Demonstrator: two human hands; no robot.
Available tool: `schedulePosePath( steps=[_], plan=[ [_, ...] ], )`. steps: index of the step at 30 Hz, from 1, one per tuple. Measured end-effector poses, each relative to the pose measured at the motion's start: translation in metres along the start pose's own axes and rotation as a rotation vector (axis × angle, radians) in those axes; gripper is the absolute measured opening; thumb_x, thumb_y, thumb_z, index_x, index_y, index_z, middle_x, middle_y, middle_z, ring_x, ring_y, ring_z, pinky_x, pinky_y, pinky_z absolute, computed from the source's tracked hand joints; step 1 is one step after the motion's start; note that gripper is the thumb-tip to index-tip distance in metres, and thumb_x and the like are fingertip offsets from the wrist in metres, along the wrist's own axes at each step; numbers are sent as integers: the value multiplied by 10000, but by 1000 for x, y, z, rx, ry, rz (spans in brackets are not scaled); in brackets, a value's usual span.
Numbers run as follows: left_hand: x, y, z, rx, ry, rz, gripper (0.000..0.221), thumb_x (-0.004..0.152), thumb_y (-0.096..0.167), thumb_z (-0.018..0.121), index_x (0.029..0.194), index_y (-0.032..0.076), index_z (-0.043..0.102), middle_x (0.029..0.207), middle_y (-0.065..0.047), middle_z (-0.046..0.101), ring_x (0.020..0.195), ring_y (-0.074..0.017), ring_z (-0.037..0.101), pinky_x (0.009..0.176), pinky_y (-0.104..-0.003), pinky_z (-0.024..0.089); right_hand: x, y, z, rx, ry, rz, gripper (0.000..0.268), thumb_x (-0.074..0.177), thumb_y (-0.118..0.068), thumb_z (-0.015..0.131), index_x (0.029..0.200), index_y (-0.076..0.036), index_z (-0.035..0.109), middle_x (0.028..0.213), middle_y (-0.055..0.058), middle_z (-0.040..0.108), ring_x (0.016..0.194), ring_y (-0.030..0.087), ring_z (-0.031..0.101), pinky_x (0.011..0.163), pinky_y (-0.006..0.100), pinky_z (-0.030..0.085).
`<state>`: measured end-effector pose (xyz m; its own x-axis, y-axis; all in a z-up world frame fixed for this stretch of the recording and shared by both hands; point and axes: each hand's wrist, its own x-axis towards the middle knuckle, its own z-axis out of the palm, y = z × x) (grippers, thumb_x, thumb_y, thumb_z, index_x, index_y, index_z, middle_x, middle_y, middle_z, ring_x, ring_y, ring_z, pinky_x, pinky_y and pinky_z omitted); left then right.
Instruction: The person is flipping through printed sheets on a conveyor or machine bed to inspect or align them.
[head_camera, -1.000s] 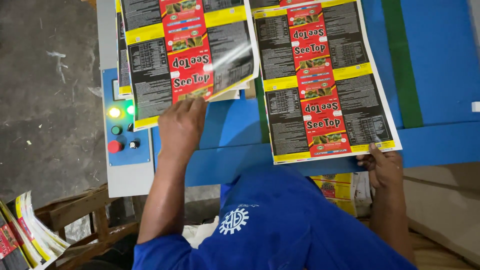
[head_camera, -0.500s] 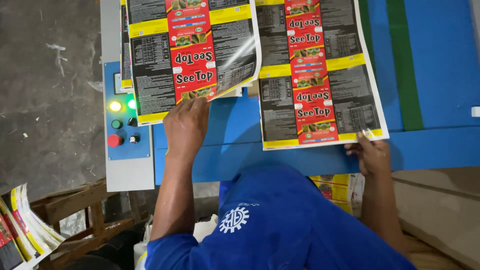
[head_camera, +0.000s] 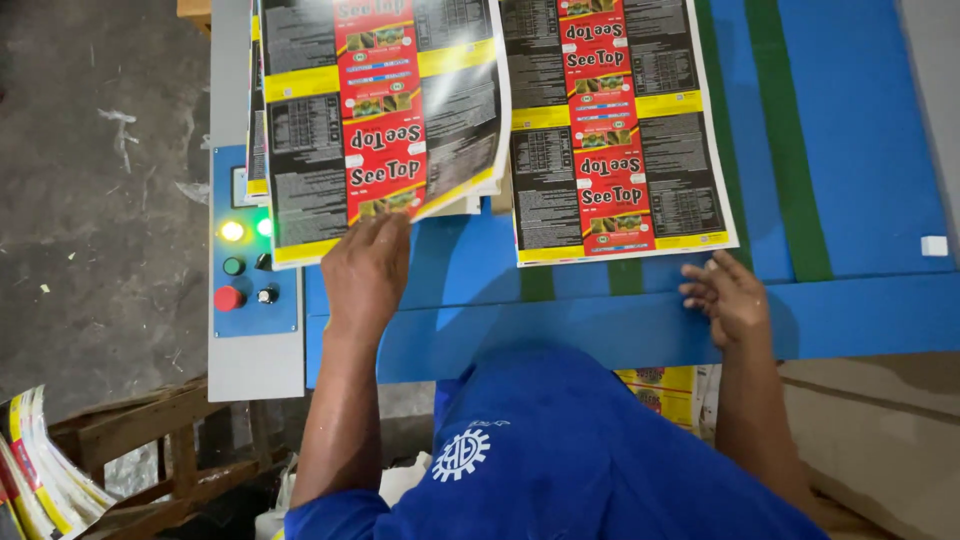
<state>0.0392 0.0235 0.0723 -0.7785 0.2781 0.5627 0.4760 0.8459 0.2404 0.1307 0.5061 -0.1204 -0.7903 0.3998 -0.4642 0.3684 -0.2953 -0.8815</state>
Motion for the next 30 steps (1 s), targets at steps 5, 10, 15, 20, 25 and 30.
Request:
schedulePosePath(
  steps=[5,10,15,20,25,30],
  plan=[
    [-1,25,16,-170,-64,102,120,951,109,721,1044,35,710,1076,-137,732,946,-330,710,800,-442,575,-7,16,31,-66,-151,-43,423,1029,-175,609,1426,-41,553,1092,161,740,783,200,694,619,307,549],
    [-10,61,46,-185,-90,238,141,943,134,725,1042,34,713,1180,-138,708,1083,-331,689,935,-471,547,-44,-21,115,-180,-418,-118,408,994,-157,637,1387,-49,616,1086,120,755,796,178,715,655,286,587],
    [-25,81,60,-177,-152,289,195,905,174,731,1050,44,726,1227,-128,706,1216,-324,652,1040,-505,485,-58,-38,154,25,-602,-60,291,1032,-218,601,1253,-29,612,1047,90,743,811,176,736,618,279,558],
    [-21,71,45,-307,-197,289,334,886,255,769,1116,18,722,1257,-164,691,1233,-340,623,1042,-498,473,-55,-43,134,99,-485,-69,249,1021,-177,617,1214,-19,615,971,120,732,739,194,716,563,313,548],
    [-6,23,48,-207,-150,132,320,902,218,775,1162,34,738,1251,-138,710,1212,-337,641,1044,-489,472,-36,-21,82,152,-409,-180,192,1084,-145,618,1208,2,617,921,142,717,719,197,692,602,329,560],
    [-2,-46,70,32,-82,35,255,1007,191,749,1234,77,724,1349,-117,694,1305,-312,628,1109,-468,464,-51,-40,54,192,-214,-262,158,1072,-102,599,1221,-52,615,936,84,708,710,159,674,605,317,552]
  ],
)
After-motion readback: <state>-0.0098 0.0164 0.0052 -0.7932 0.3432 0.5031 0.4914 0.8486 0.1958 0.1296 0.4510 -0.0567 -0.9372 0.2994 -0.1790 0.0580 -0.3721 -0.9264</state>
